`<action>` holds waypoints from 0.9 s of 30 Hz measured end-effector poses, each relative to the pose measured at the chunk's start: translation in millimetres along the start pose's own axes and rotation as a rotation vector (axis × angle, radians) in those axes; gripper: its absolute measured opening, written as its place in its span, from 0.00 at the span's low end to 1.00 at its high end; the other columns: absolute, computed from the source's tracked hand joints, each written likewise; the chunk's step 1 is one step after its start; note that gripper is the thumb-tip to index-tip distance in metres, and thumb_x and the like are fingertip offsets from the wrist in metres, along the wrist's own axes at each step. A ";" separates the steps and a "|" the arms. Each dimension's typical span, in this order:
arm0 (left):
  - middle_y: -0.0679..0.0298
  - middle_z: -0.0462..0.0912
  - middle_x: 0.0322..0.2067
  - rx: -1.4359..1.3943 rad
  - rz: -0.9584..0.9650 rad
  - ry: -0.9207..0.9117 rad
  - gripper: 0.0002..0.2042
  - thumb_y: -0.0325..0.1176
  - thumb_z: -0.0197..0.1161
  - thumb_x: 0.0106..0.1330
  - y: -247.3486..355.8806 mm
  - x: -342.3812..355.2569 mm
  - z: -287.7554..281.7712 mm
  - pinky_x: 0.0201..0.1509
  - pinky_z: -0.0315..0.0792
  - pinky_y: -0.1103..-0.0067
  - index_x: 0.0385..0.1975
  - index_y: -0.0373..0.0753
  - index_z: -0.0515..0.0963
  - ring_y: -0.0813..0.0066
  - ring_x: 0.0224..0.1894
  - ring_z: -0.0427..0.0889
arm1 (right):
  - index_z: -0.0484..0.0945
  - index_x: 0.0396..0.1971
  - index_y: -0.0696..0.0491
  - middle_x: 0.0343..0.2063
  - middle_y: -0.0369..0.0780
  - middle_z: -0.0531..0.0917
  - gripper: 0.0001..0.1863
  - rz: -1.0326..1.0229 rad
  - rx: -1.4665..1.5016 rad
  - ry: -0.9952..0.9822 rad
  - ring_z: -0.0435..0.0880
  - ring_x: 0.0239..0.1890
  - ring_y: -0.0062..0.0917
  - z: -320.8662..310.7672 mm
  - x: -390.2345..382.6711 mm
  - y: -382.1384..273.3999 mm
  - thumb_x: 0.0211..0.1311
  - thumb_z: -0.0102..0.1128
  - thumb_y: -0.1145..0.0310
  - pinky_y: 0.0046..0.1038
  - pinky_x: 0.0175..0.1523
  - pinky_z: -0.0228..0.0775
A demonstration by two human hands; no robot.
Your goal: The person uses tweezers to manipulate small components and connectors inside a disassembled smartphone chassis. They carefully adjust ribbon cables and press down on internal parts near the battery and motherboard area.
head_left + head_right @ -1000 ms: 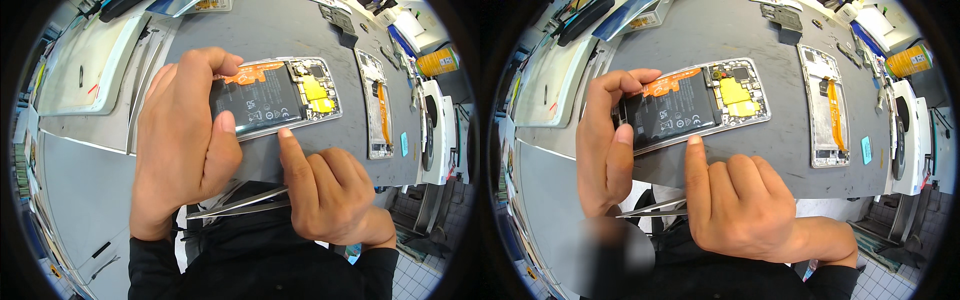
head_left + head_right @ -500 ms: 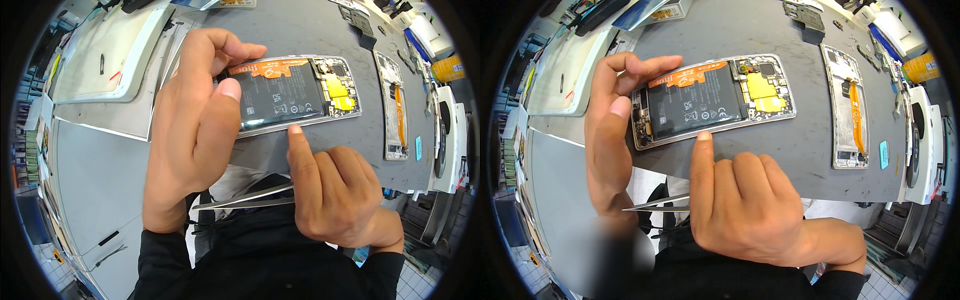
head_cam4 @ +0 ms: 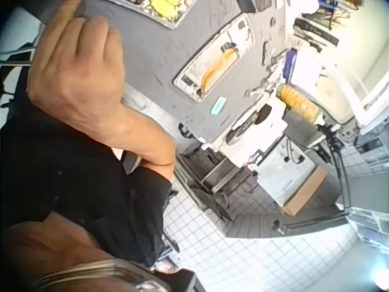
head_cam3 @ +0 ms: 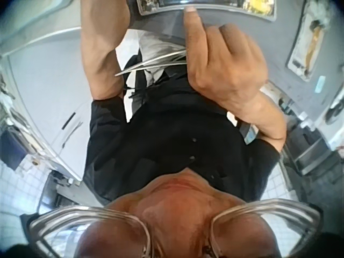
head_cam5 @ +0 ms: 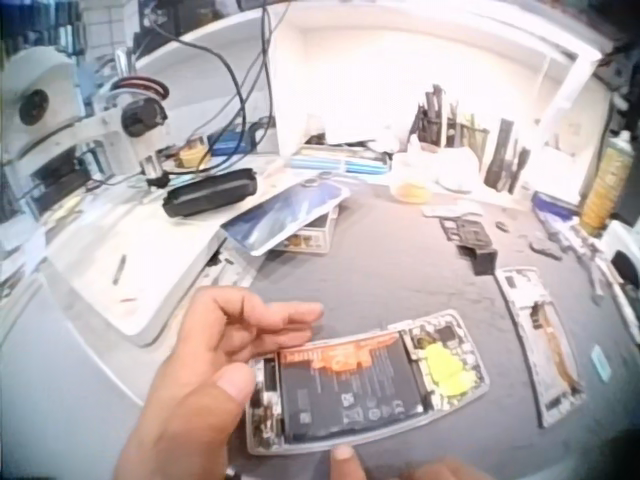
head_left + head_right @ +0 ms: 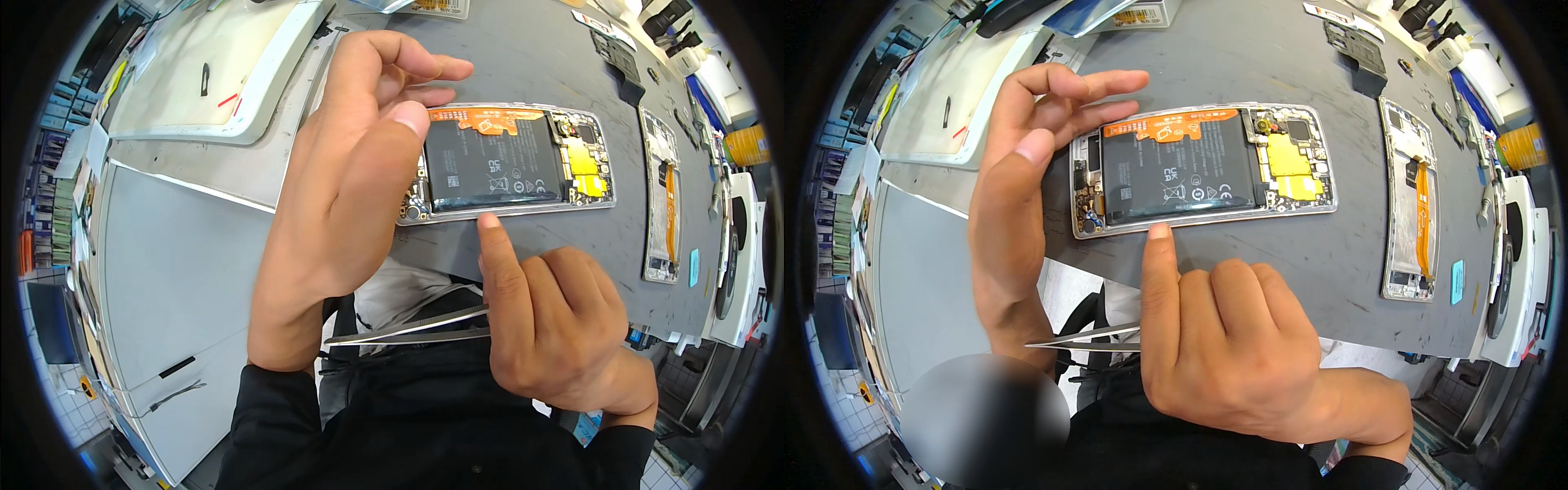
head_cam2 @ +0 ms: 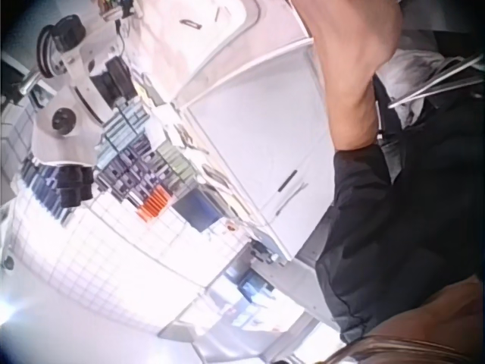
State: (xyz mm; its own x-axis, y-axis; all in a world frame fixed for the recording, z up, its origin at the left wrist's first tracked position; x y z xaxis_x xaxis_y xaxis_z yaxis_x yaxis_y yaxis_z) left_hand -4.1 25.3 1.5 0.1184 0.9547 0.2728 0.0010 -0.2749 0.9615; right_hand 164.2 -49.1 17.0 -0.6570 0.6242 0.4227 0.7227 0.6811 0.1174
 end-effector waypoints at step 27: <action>0.41 0.77 0.61 0.040 -0.035 -0.004 0.23 0.42 0.49 0.68 -0.1 0.0 -0.4 0.72 0.67 0.64 0.58 0.35 0.65 0.52 0.63 0.76 | 0.86 0.37 0.68 0.14 0.33 0.65 0.15 0.000 -0.052 0.215 0.65 0.20 0.22 18.5 11.0 -21.2 0.50 0.61 0.75 0.24 0.25 0.60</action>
Point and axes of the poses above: each hand's wrist, its own x-axis towards the middle knuckle, its own z-axis out of the palm, y = z × x, the point moved 2 cm from there along x, towards the middle knuckle
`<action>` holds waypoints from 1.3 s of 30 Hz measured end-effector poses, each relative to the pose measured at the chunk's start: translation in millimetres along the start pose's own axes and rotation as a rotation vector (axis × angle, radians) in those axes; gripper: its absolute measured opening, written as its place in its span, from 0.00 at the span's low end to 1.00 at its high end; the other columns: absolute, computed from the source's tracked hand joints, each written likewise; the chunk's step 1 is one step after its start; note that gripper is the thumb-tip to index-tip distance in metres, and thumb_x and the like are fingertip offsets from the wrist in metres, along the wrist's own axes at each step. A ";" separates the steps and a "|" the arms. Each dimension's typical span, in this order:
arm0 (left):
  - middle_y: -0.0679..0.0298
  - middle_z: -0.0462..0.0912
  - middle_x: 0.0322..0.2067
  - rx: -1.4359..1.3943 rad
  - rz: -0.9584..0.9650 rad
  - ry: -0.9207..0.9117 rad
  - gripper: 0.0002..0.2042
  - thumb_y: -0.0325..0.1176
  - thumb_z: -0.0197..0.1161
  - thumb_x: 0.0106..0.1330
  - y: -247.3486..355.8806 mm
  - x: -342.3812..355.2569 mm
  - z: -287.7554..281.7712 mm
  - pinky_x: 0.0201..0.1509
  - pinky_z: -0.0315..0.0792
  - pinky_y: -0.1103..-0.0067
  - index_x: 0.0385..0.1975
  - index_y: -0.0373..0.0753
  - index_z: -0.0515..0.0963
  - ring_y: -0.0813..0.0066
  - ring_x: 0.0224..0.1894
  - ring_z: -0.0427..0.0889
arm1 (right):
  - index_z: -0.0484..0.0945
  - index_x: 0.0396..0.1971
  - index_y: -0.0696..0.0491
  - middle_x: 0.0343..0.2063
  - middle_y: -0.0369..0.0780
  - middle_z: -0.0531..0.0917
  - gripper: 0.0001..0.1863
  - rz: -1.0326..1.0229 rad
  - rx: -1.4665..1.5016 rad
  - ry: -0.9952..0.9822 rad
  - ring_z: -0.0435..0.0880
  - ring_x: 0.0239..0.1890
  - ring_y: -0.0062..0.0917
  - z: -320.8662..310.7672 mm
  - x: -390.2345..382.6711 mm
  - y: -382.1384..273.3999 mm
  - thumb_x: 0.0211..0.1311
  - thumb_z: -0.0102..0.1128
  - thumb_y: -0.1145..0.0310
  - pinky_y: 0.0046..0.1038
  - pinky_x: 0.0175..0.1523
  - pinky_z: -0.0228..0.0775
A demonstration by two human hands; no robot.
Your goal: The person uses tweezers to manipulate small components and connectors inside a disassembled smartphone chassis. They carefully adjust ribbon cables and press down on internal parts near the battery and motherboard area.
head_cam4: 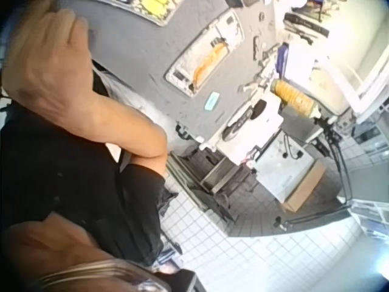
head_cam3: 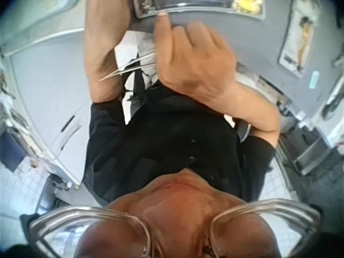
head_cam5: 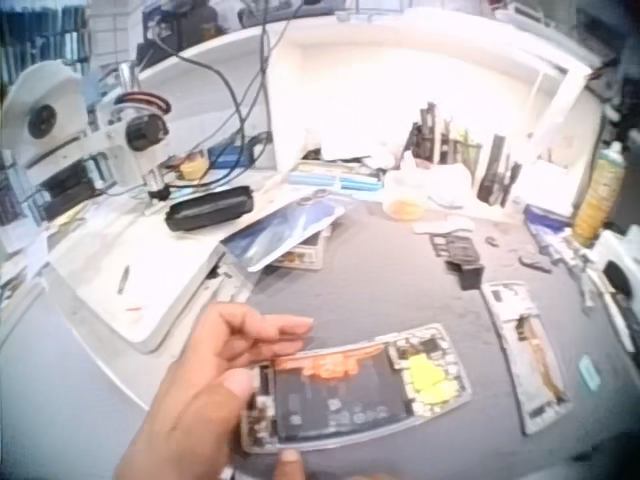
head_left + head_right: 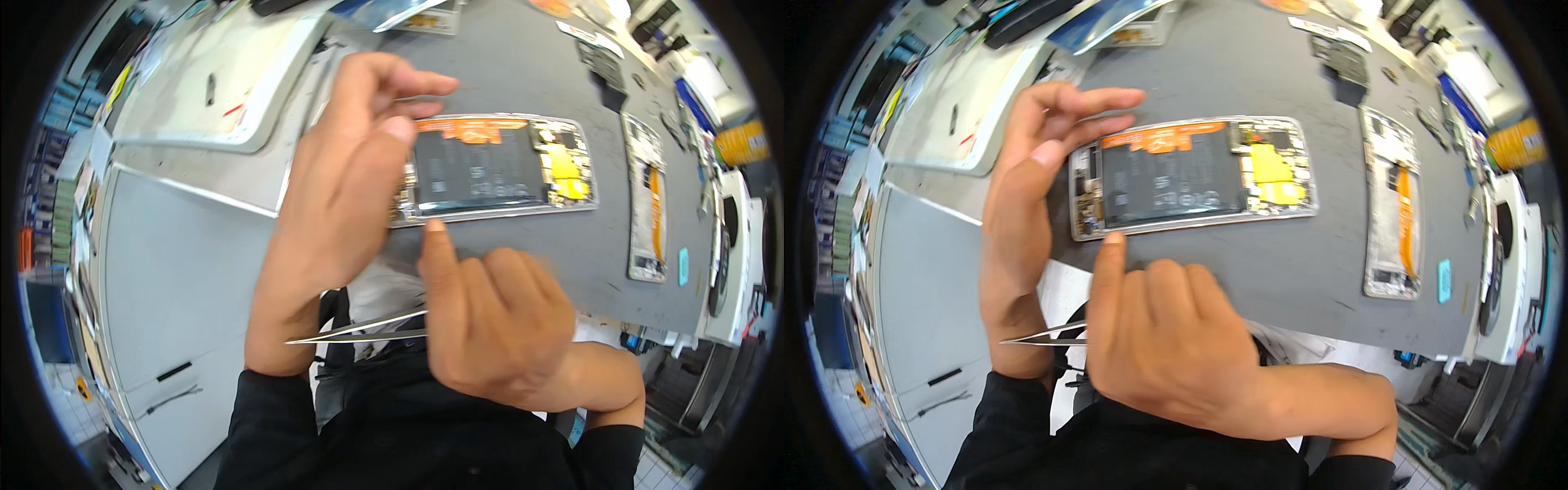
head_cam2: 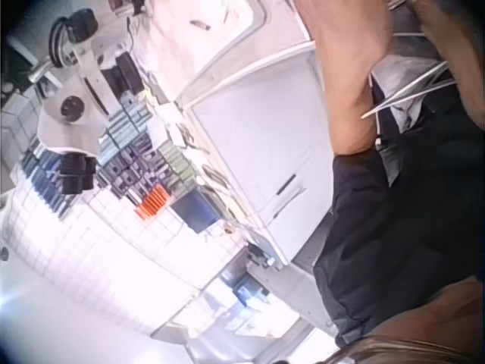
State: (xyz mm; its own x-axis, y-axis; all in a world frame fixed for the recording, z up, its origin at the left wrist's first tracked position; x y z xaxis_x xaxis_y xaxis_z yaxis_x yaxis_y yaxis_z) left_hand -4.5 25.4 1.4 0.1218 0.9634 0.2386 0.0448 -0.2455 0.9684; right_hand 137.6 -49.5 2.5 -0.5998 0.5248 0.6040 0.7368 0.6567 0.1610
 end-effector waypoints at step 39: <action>0.52 0.77 0.60 1.030 0.240 0.006 0.36 0.32 0.78 0.52 31.6 -26.5 57.3 0.63 0.75 0.67 0.63 0.34 0.70 0.52 0.59 0.79 | 0.73 0.64 0.52 0.39 0.46 0.81 0.27 0.877 -0.291 -0.295 0.85 0.41 0.44 -123.4 -170.6 198.7 0.65 0.67 0.71 0.42 0.45 0.79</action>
Point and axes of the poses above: each hand's wrist, its own x-axis towards the middle knuckle, its own z-axis out of the palm, y = z × x, the point moved 2 cm from there along x, towards the middle knuckle
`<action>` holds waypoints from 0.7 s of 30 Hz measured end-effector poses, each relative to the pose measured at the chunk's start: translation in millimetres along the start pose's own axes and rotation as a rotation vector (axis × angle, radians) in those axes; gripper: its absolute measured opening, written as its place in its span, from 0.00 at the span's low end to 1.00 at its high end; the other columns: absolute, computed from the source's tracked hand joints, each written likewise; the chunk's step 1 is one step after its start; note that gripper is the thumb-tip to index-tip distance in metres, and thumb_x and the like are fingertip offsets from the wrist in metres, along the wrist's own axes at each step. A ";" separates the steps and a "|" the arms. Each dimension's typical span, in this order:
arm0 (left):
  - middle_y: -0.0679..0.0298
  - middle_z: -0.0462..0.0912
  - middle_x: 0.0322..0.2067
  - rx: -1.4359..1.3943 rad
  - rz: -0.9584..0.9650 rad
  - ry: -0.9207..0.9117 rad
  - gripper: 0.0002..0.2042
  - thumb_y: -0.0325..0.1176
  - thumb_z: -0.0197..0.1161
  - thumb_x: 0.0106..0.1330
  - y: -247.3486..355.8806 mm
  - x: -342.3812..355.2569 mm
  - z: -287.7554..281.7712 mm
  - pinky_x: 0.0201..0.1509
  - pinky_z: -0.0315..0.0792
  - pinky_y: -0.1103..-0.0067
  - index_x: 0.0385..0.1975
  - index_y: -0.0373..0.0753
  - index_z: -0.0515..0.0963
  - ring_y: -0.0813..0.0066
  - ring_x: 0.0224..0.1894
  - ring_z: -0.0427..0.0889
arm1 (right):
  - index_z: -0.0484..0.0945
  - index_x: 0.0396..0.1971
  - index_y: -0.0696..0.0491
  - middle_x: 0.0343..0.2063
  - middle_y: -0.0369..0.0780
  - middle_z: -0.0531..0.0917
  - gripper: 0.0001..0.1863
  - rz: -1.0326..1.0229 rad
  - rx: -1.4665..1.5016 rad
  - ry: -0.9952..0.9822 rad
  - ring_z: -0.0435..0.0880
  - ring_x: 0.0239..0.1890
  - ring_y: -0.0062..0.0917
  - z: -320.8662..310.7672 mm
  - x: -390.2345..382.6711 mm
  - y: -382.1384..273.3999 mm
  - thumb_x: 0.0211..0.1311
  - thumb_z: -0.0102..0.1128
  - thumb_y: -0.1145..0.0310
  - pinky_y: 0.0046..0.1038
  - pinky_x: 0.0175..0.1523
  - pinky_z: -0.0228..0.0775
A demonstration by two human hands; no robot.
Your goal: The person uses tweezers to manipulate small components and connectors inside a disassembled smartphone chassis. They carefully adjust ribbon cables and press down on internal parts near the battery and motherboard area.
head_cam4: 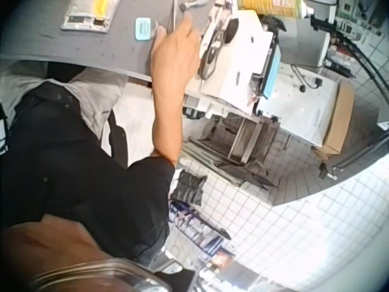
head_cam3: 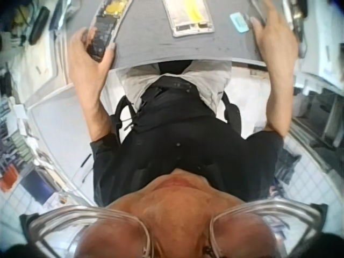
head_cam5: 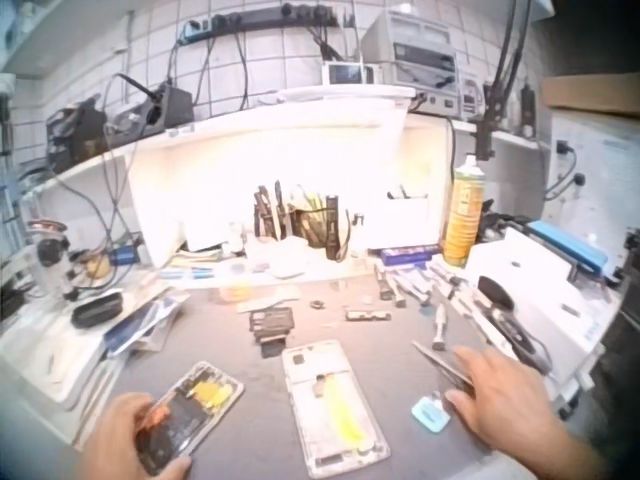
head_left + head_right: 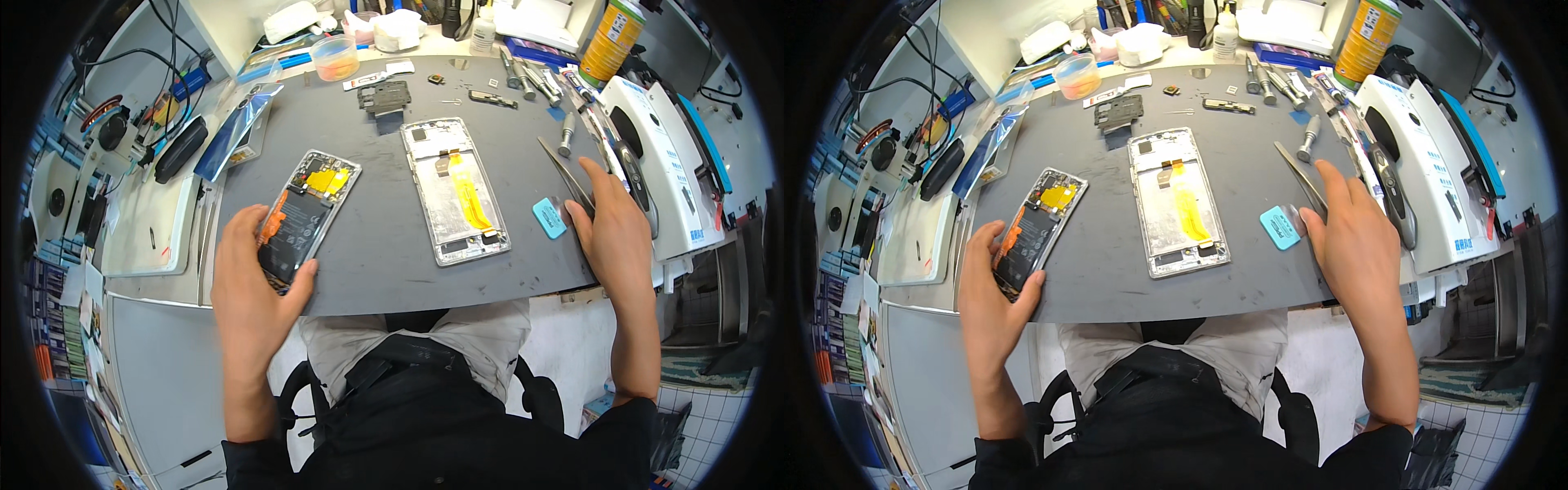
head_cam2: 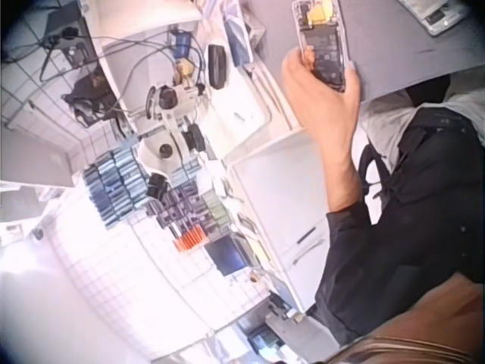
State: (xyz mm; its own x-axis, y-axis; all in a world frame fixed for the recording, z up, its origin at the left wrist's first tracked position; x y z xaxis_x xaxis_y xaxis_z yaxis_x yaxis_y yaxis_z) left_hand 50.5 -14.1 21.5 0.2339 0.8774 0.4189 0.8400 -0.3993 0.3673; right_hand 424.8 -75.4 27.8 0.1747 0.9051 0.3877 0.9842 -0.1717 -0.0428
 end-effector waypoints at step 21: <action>0.60 0.84 0.55 -0.175 0.423 -0.062 0.28 0.45 0.79 0.53 -4.3 5.7 0.4 0.45 0.81 0.72 0.52 0.39 0.81 0.59 0.48 0.85 | 0.86 0.48 0.54 0.34 0.38 0.82 0.21 -0.701 0.335 0.078 0.83 0.31 0.30 -19.3 34.2 -105.4 0.51 0.70 0.80 0.30 0.32 0.75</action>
Point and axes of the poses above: each hand's wrist, its own x-axis towards the middle knuckle, its own z-axis out of the palm, y = z × x, the point moved 2 cm from there along x, towards the middle knuckle
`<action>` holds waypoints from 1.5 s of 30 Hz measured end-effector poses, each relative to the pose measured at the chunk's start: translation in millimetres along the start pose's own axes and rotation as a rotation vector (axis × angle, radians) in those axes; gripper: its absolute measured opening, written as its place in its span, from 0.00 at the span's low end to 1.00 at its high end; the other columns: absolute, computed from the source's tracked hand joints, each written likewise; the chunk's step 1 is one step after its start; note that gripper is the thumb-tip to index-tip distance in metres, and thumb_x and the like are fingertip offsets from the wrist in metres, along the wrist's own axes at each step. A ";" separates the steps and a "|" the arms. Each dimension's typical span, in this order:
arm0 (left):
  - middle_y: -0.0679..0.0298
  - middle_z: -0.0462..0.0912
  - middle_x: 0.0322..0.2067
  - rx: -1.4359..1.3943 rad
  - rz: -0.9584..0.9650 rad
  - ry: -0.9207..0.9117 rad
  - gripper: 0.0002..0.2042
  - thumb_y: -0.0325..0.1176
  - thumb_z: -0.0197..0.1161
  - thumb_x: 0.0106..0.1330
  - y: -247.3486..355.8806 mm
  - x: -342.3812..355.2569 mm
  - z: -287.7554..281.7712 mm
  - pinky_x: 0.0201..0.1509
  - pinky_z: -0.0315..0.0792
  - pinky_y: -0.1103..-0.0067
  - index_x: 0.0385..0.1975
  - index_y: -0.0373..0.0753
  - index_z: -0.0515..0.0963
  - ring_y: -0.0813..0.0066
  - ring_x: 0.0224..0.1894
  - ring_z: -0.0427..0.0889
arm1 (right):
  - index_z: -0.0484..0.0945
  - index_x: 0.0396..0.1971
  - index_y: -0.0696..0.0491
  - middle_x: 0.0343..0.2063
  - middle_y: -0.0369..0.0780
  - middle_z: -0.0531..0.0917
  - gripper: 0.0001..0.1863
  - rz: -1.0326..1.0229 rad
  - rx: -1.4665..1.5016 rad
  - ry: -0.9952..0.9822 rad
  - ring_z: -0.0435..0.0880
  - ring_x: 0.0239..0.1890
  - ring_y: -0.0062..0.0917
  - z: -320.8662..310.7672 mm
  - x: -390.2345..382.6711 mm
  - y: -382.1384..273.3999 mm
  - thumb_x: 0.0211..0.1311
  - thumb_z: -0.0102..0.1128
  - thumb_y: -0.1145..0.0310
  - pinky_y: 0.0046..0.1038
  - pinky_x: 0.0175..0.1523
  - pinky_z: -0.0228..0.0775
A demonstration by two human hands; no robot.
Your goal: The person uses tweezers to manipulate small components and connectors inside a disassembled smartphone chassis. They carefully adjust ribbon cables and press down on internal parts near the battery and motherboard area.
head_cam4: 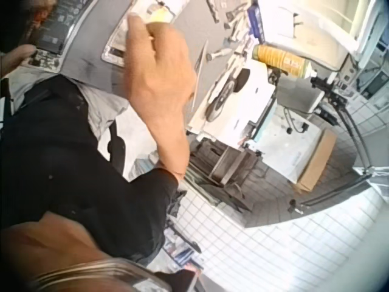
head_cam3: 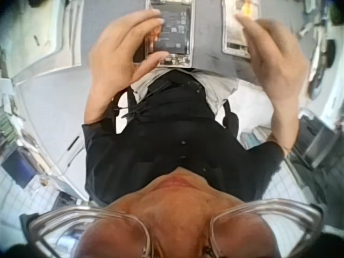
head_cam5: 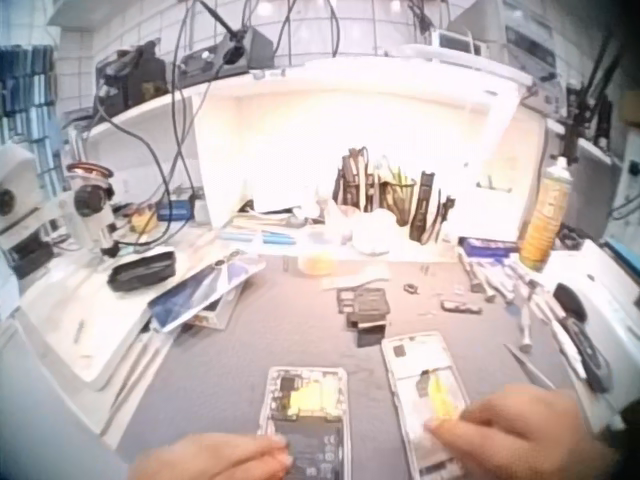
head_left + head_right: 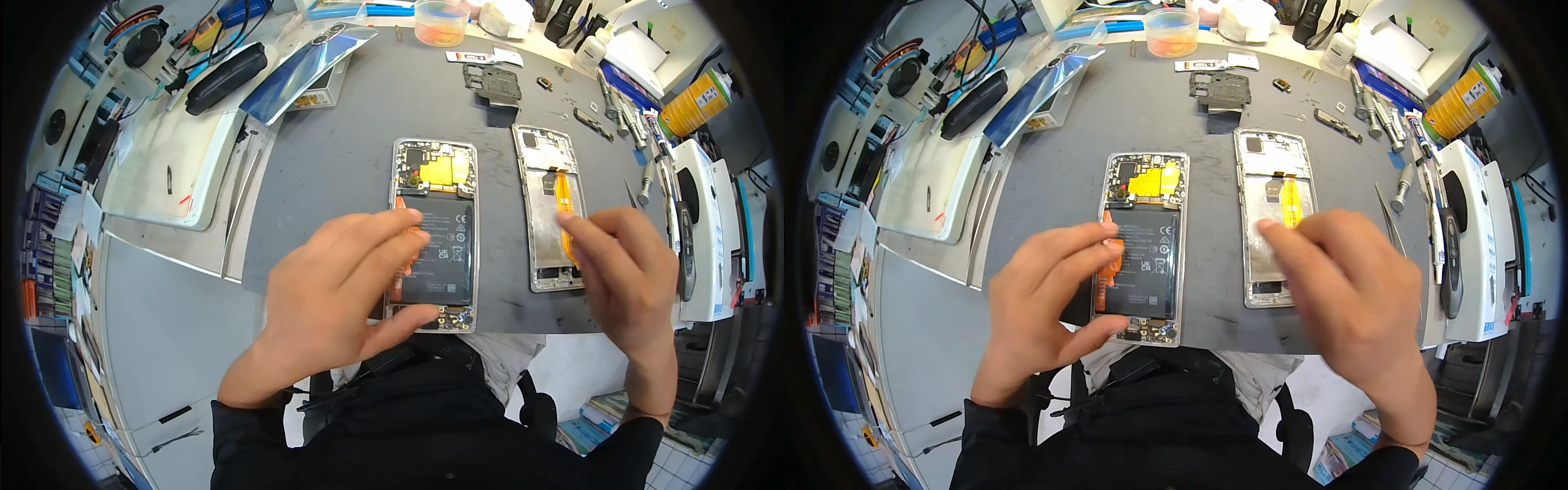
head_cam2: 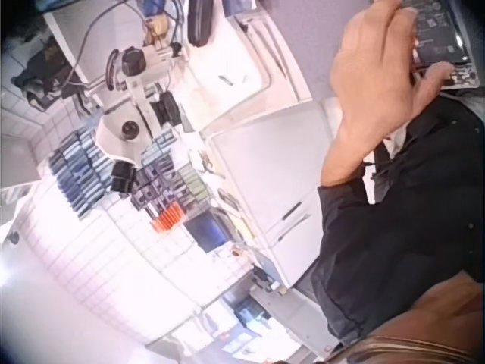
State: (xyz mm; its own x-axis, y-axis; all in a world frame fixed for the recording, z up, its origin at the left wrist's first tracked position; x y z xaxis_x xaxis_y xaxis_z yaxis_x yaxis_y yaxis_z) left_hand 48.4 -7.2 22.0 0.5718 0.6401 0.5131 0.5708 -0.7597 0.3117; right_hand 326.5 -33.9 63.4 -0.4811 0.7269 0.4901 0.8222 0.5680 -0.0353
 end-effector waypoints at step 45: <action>0.60 0.88 0.51 -0.083 0.071 -0.096 0.24 0.54 0.65 0.68 -12.6 -6.0 12.9 0.53 0.82 0.70 0.46 0.37 0.87 0.61 0.50 0.84 | 0.86 0.52 0.59 0.30 0.34 0.73 0.24 -0.150 -0.248 -0.221 0.72 0.24 0.19 52.0 43.2 -36.8 0.53 0.64 0.70 0.21 0.21 0.61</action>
State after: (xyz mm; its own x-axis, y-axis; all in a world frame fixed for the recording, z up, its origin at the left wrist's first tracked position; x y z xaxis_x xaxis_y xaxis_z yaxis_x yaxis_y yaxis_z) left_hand 45.4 0.0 4.6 0.6650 0.5893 0.4588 0.4781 -0.8078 0.3447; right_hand 259.6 -3.3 40.5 -0.6338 0.7240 0.2723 0.7732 0.5834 0.2486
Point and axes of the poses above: each hand's wrist, its own x-axis towards the middle knuckle, its own z-axis out of the palm, y = z × x, the point moved 2 cm from there along x, towards the middle knuckle
